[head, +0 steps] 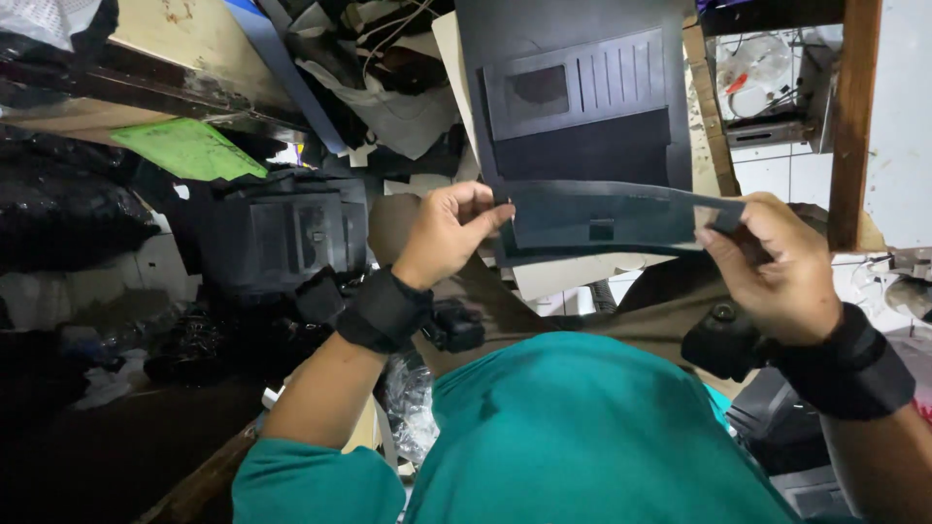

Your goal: The person assembles a face shield, fitting a clear plastic visor onto a black foam headband and pressing the edges together. They pick up scissors, trim the black frame material, reposition the visor, and use a hammer to tap a fastener into the headband.

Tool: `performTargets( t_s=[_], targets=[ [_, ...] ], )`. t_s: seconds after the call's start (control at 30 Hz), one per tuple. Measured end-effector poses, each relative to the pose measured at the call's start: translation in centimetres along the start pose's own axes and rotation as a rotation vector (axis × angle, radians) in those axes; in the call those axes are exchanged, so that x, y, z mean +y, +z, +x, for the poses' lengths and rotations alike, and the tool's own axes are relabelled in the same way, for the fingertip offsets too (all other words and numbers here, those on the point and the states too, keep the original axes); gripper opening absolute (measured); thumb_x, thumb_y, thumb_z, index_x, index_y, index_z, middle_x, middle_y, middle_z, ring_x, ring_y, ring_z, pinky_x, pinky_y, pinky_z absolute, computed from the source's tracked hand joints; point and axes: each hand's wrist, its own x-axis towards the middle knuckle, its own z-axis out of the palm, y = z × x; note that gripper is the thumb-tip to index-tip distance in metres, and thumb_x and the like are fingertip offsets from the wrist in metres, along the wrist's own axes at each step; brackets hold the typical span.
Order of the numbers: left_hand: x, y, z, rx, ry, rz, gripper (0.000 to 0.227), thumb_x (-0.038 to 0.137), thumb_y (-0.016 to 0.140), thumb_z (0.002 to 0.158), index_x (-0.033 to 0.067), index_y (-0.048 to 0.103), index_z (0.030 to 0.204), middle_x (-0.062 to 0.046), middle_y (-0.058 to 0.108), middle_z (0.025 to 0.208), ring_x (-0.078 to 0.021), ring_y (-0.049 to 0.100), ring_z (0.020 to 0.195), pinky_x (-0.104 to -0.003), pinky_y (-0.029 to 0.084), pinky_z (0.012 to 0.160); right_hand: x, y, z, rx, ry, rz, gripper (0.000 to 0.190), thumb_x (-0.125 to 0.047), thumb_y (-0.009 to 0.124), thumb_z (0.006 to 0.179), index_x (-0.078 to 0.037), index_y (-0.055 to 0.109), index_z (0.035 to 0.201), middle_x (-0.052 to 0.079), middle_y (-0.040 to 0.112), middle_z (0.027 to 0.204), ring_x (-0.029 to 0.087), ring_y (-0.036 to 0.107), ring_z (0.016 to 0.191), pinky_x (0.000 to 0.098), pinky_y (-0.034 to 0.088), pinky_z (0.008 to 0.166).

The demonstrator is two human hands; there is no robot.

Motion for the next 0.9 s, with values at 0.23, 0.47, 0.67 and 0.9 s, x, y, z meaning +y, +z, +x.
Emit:
performTargets(
  t_s=[0.23, 0.47, 0.67, 0.9],
  targets=[
    [-6.3, 1.0, 0.5, 0.117, -0.203, -0.104, 0.017, 0.013, 0.077, 0.092, 0.0072, 0.067, 0.080, 0.000, 0.061, 0.065, -0.0032, 0.061, 0.057, -0.023, 0.067, 0.057, 4.3, 2.5, 0.3, -0.013, 0.419, 0.028, 0.021, -0.009, 0.068, 0.104, -0.002, 0.068, 0.124, 0.007, 0.073, 0.109, 0.013, 0.064, 0.095, 0.0262, 0.049, 0.088],
    [-6.1, 0.7, 2.4, 0.139, -0.364, -0.021, 0.019, 0.021, 0.076, 0.091, 0.0045, 0.073, 0.082, -0.006, 0.067, 0.062, -0.0142, 0.072, 0.054, -0.026, 0.067, 0.054, 8.4, 3.7, 1.0, 0.011, 0.423, -0.026, 0.017, -0.010, 0.074, 0.107, 0.002, 0.070, 0.119, 0.007, 0.069, 0.094, 0.012, 0.060, 0.074, 0.0264, 0.049, 0.070],
    [-7.3, 0.2, 4.5, 0.194, -0.137, 0.353, 0.023, 0.030, 0.078, 0.087, 0.0133, 0.077, 0.071, 0.003, 0.075, 0.063, -0.0042, 0.063, 0.055, -0.026, 0.049, 0.056, 8.8, 4.1, 2.9, 0.002, 0.408, -0.094, 0.017, -0.008, 0.072, 0.107, 0.003, 0.074, 0.121, 0.012, 0.074, 0.104, 0.017, 0.065, 0.090, 0.0306, 0.051, 0.082],
    [-7.9, 0.0, 5.6, 0.159, -0.139, 0.466, 0.027, 0.034, 0.075, 0.089, 0.0147, 0.077, 0.070, 0.002, 0.074, 0.063, -0.0117, 0.065, 0.055, -0.033, 0.049, 0.057, 11.3, 4.9, 3.3, 0.021, 0.369, -0.153, 0.024, -0.009, 0.074, 0.106, 0.006, 0.074, 0.125, 0.019, 0.074, 0.116, 0.024, 0.069, 0.106, 0.0342, 0.052, 0.094]
  ],
)
